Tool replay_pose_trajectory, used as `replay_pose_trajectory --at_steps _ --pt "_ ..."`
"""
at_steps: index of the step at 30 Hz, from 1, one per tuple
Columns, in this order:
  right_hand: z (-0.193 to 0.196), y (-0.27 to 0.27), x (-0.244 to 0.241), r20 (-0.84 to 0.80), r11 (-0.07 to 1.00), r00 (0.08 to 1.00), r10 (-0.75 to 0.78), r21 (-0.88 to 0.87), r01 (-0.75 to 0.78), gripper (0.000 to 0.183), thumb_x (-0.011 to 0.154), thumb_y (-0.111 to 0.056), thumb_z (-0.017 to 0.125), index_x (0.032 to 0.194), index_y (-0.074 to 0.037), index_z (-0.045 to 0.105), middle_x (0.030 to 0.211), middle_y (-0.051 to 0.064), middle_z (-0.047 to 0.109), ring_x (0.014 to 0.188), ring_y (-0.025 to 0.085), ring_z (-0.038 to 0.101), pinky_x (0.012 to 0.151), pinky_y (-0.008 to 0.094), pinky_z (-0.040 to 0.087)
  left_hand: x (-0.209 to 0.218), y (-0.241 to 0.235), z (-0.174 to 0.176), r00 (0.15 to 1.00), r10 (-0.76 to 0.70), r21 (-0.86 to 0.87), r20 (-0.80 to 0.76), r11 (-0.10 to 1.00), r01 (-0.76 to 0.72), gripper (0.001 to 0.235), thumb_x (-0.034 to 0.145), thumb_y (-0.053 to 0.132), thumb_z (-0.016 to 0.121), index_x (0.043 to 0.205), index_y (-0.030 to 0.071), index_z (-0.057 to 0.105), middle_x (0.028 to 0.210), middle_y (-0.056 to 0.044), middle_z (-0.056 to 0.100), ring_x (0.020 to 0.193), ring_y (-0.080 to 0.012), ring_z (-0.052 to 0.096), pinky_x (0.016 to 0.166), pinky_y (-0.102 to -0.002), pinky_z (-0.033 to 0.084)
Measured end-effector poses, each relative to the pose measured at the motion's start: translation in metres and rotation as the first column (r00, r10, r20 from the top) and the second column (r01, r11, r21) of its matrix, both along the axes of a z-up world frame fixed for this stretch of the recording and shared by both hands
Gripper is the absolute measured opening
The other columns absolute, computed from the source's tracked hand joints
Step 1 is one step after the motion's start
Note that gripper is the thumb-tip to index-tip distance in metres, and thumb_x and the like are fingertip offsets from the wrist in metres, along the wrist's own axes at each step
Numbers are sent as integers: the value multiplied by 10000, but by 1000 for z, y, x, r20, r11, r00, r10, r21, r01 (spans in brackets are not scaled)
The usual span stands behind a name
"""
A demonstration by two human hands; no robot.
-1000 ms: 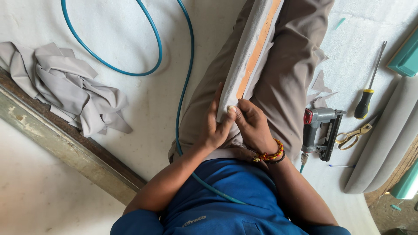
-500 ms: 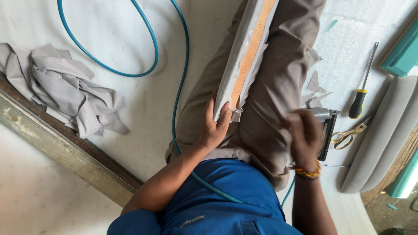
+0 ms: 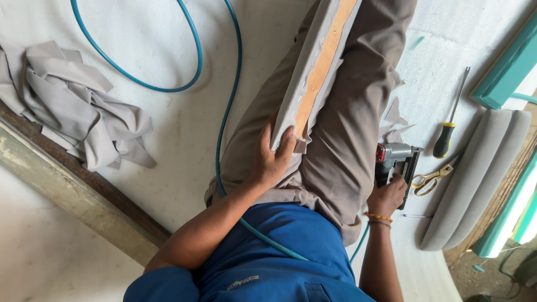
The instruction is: The person is upholstering a long cylindrical cushion by wrapping it with grey fabric and securing it to the wooden frame using a pneumatic staple gun. They repeatedly pull the fabric taut and drive staples along the seam. A screwdriver is also used to adjust the fabric at the end.
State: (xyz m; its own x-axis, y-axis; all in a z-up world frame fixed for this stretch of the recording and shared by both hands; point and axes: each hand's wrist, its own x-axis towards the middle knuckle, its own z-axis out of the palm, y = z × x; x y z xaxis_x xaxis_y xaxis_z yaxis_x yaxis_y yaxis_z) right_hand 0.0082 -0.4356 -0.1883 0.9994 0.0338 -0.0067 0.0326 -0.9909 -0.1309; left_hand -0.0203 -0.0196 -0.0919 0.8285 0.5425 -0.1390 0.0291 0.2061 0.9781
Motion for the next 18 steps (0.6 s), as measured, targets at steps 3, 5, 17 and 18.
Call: replay_pose_trajectory --at_steps 3,5,17,18 --pt "4 -3 22 -152 976 986 70 -191 -99 506 860 -290 832 1227 -24 606 1084 193 676 1007 433 624 835 555 446 -4 0 3 997 -18 -54 -70 998 14 469 1085 242 592 1465 -8 481 1283 -168 649 1156 -212 655 965 -348 566" --pt "19 -4 36 -252 999 967 -33 -29 26 492 843 -336 837 1152 -23 618 1010 192 664 938 424 634 817 527 499 -2 2 7 996 -14 -77 -92 997 7 462 1071 251 600 1443 -4 504 1243 -164 669 1117 -215 673 934 -348 571" --pt "286 115 90 -502 694 819 277 694 191 305 800 -74 797 1076 -54 669 997 73 700 865 168 681 708 291 569 9 14 30 998 -7 99 -54 995 12 410 1068 200 604 1406 -21 534 1171 -185 708 1084 -234 731 923 -356 592" --pt "295 137 97 -537 725 768 349 674 143 330 757 -77 800 1064 -50 683 998 90 718 853 185 700 684 306 589 9 15 34 995 -28 10 -93 1000 29 434 1050 211 596 1411 -22 534 1131 -184 722 1034 -228 740 892 -352 599"
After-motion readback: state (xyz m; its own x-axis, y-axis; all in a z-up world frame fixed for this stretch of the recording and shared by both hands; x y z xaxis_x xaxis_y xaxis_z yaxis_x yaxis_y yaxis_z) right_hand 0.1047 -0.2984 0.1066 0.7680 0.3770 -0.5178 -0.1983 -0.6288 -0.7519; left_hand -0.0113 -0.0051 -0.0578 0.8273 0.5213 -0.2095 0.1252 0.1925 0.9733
